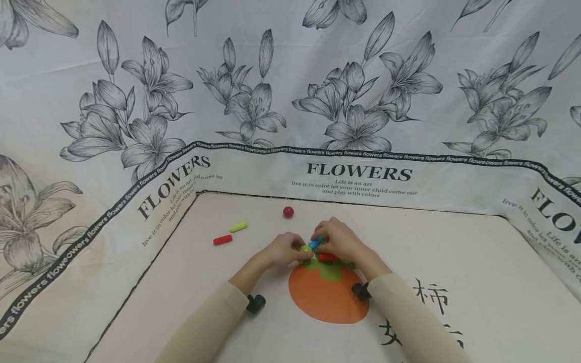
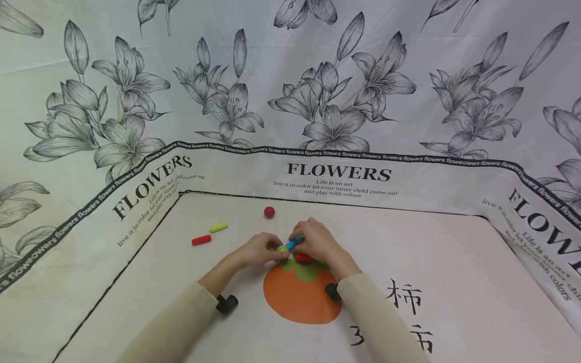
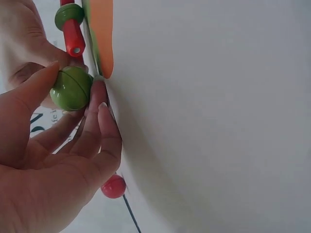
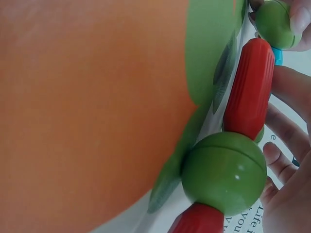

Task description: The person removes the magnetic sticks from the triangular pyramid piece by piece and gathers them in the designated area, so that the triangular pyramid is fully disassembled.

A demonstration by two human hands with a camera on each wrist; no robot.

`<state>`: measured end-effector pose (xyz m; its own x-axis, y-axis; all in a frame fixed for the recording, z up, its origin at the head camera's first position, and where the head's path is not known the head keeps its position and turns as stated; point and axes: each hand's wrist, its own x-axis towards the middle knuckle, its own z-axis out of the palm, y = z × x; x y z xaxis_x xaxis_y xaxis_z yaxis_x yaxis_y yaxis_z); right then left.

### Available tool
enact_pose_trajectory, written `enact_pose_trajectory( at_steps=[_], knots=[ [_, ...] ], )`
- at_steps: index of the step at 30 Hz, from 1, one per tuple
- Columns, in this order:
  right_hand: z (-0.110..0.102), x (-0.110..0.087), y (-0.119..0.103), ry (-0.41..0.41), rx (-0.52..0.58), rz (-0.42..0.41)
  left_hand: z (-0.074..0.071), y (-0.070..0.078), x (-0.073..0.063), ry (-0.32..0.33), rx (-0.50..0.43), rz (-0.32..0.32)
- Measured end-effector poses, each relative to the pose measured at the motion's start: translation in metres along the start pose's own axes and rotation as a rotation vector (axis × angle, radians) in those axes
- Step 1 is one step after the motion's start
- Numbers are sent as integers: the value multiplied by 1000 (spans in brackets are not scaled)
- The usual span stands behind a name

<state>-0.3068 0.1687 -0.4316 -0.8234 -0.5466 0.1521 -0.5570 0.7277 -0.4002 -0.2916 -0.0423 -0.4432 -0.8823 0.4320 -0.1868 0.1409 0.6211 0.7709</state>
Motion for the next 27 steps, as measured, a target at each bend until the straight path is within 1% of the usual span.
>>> enact_pose_trajectory(
  at_steps=[5,11,13,15,18,21,24,27],
  knots=[
    [1,0,-1,9,2,21,1,-3,-1,-1,-19,29],
    [0,2,-2,35,-10,73,-1,-3,-2,-54,-8,62],
    [-1,2,0,36,-13,70,-2,-3,-2,-67,-9,67],
    [-1,2,0,31,-10,66,-2,-3,-2,-66,-12,73],
    [-1,1,1,19,-20,52,-6,-5,-3,-42,-5,75],
    [-1,-1,-1,0,-42,42,-13,-6,-5,-4,8,65],
    [-2,-2,-3,-19,-69,34,-22,-7,-6,40,15,30],
    [-3,-3,-4,-30,-82,32,-29,-8,-2,91,17,-1]
  ],
)
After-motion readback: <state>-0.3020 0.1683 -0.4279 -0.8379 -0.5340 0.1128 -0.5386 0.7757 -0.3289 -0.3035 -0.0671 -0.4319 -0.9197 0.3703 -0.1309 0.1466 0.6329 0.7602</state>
